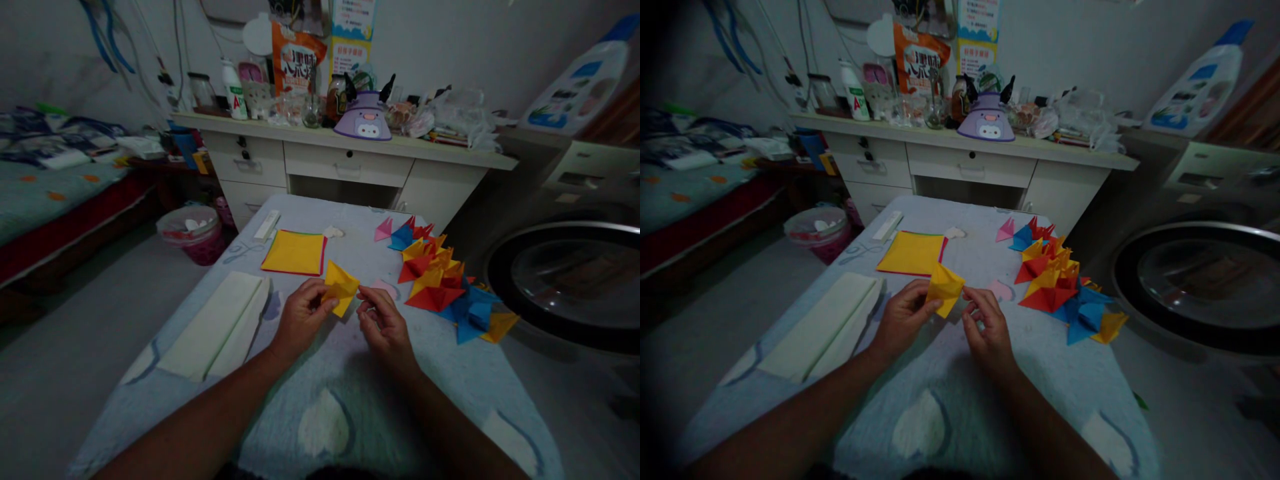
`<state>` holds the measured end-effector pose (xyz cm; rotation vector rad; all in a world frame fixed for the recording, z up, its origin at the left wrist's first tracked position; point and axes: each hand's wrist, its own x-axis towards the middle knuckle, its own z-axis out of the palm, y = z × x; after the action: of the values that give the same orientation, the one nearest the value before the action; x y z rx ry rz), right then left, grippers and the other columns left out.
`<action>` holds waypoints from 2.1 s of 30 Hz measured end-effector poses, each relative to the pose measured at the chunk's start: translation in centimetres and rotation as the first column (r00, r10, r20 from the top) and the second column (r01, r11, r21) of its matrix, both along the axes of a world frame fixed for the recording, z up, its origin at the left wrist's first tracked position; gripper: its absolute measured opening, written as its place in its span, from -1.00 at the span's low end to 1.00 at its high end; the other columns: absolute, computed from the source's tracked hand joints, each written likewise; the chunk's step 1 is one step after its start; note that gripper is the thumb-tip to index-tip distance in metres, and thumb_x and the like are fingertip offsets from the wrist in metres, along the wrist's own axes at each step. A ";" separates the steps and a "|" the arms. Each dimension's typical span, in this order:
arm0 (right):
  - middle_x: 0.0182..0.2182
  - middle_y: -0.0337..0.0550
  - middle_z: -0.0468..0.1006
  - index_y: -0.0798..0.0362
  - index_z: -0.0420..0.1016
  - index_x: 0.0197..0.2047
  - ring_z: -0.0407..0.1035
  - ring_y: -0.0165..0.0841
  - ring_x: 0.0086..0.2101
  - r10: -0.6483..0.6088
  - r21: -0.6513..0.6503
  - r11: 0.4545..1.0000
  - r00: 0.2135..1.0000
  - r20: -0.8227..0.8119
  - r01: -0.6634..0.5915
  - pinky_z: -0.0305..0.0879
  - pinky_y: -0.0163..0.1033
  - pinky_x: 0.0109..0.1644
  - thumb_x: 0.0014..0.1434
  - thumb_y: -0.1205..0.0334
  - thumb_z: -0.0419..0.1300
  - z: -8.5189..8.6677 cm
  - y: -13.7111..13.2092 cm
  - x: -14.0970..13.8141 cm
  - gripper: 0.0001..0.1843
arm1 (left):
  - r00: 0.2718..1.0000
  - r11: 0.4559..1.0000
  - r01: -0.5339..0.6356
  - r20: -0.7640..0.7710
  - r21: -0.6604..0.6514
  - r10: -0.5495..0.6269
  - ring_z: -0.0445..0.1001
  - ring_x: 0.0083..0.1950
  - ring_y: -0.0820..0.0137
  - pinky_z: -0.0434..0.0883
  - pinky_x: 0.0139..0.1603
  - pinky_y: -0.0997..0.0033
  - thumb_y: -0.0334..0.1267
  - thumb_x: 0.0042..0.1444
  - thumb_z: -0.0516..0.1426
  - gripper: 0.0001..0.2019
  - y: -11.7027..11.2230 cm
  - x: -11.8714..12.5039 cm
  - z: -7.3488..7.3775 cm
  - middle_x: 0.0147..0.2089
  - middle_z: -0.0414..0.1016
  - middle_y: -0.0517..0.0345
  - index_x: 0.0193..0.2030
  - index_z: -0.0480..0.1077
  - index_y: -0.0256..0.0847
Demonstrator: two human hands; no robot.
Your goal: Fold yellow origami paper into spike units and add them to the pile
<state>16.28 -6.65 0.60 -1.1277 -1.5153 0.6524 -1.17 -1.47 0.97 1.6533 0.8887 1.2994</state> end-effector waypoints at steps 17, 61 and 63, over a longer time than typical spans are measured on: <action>-0.13 -0.15 0.35 -0.18 0.40 0.11 0.34 -0.39 -0.24 0.019 0.044 0.999 0.998 0.055 -0.021 0.37 -0.26 -0.20 0.16 0.45 0.10 -0.1 0.0 -0.1 -0.51 | 1.000 0.999 0.015 -0.021 0.042 -0.014 0.44 -0.03 0.36 0.39 -0.07 0.42 -0.49 0.03 0.16 -0.61 0.0 -0.1 -0.7 -0.04 0.44 0.07 0.00 0.49 -0.11; -0.12 -0.11 0.34 -0.04 0.29 0.03 0.27 -0.25 -0.12 -0.175 0.044 0.984 0.982 0.073 0.172 0.24 -0.15 -0.09 0.04 0.21 0.26 0.2 0.4 0.5 -0.53 | 0.989 0.995 0.081 -0.118 -0.054 -0.087 0.44 -0.31 0.47 0.33 -0.28 0.51 -0.36 0.02 0.22 -0.83 -1.1 0.6 -0.5 -0.33 0.46 0.26 -0.22 0.36 -0.18; -0.13 -0.12 0.36 -0.03 0.29 0.07 0.28 -0.25 -0.12 -0.102 -0.009 0.995 0.994 0.031 0.102 0.23 -0.15 -0.07 0.06 0.17 0.24 0.3 0.6 0.6 -0.52 | 0.990 0.991 0.111 -0.082 -0.073 -0.117 0.46 -0.27 0.48 0.34 -0.26 0.52 -0.38 0.02 0.21 -0.77 -1.2 0.7 -0.5 -0.29 0.46 0.26 -0.17 0.32 -0.16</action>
<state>16.89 -6.10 0.86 -1.2194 -1.4709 0.5770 -0.49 -2.67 0.43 1.6916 0.8670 1.1158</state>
